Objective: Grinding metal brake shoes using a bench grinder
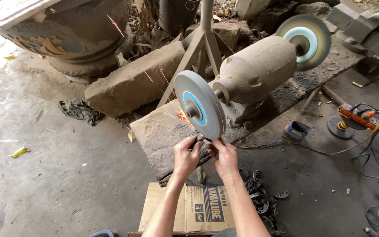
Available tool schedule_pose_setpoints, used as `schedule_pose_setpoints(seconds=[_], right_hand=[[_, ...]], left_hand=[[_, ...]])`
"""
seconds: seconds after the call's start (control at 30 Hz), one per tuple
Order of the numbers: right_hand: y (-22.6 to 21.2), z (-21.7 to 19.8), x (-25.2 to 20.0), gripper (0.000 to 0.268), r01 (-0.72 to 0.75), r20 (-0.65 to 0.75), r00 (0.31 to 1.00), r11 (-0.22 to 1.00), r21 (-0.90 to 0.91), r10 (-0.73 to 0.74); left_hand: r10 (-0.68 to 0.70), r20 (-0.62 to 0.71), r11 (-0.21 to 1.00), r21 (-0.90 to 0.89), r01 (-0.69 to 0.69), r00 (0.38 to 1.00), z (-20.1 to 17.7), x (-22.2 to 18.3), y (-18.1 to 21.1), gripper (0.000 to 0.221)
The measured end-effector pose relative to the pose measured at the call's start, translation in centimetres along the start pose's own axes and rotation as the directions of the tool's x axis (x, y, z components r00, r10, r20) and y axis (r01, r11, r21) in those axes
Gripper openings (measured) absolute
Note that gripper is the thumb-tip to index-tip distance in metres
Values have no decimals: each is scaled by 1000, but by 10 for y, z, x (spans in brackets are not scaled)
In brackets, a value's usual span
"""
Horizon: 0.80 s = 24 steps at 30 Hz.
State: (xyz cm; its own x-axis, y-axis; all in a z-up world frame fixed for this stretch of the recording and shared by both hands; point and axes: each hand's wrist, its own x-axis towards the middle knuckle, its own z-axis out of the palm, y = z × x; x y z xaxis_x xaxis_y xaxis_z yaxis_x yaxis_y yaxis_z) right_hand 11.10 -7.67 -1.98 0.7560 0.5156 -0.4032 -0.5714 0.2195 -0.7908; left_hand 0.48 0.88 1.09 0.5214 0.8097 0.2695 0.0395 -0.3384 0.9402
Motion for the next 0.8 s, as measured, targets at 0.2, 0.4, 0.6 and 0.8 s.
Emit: schedule_pose_setpoints(seconds=[0.2, 0.4, 0.6, 0.8], right_hand=[[13, 19, -6, 17, -42, 69, 997, 998, -37, 45], [10, -1, 7, 20, -3, -22, 1000, 1000, -19, 3], [13, 29, -8, 15, -37, -17, 999, 999, -17, 36], [30, 26, -12, 22, -160, 163, 972, 986, -53, 167]], left_hand=[[-5, -52, 1000, 28, 7, 999, -24, -4, -13, 12], [67, -20, 997, 25, -66, 998, 2, 1, -15, 10], [38, -61, 998, 53, -35, 997, -25, 0, -15, 11], [-48, 1, 998, 26, 48, 999, -59, -4, -43, 22]])
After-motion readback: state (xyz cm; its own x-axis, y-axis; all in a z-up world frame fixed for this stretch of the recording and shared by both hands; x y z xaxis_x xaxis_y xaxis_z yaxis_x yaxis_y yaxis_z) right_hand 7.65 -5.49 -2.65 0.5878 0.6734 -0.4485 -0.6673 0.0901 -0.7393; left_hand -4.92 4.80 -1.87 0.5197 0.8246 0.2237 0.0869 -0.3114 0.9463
